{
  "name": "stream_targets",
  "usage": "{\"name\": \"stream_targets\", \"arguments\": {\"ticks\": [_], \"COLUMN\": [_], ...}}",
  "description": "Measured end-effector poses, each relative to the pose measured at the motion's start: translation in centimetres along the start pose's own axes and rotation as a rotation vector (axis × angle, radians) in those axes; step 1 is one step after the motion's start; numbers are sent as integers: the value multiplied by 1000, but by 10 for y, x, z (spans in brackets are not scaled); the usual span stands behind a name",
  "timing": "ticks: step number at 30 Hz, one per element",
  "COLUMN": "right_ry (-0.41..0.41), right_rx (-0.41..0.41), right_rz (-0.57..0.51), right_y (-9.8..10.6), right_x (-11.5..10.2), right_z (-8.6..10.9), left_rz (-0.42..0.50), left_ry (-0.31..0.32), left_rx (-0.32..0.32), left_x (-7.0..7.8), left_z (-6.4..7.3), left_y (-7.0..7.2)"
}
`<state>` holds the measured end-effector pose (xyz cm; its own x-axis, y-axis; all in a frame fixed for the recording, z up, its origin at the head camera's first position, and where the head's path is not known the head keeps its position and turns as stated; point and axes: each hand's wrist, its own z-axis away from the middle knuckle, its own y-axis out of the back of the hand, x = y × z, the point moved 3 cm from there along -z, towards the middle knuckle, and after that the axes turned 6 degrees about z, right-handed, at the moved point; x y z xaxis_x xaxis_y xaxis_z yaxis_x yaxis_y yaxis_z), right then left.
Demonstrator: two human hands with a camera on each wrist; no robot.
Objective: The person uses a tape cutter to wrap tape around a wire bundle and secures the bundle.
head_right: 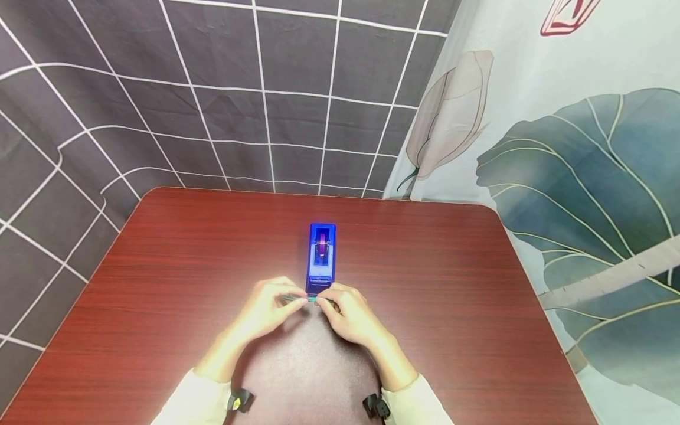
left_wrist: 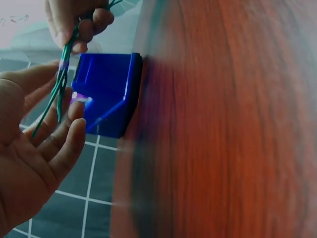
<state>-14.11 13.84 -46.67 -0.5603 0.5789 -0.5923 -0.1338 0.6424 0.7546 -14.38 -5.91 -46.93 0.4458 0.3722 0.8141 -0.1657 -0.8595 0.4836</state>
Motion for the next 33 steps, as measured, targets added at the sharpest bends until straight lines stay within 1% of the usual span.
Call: {"name": "stream_targets", "arguments": {"ticks": [2,4,6,8,9,12,16,20,22,24,30,31,33], "right_ry": [0,1,-8,-23,-29,-50,-40,-17,-24,-60,-244,-262,-270], "right_rx": [0,-1,-11,-25,-31,-63,-96,-112,-124,-132,-147,-149,-145], "right_rz": [10,15,26,31,35,49,62,85,96,120,203,212,235], "right_y": [-1,-2,-2,-2,-2,-2,-3,-3,-3,-2,-1,-1,-1], "right_x": [2,3,4,4,5,5,8,13,15,17,21,22,22], "right_z": [1,2,3,4,4,6,9,11,12,12,13,13,12], "left_rz": [8,69,125,170,179,150,104,82,70,49,-52,-80,-143], "left_ry": [41,121,179,221,230,200,166,175,187,192,215,216,212], "left_rx": [15,21,28,32,31,36,41,33,25,18,-6,-5,-3], "left_x": [-4,-8,-10,-11,-10,-12,-17,-20,-20,-21,-20,-20,-19], "left_z": [2,4,7,9,10,10,10,11,12,12,12,12,12], "left_y": [1,2,2,2,3,3,3,3,4,4,4,4,5]}}
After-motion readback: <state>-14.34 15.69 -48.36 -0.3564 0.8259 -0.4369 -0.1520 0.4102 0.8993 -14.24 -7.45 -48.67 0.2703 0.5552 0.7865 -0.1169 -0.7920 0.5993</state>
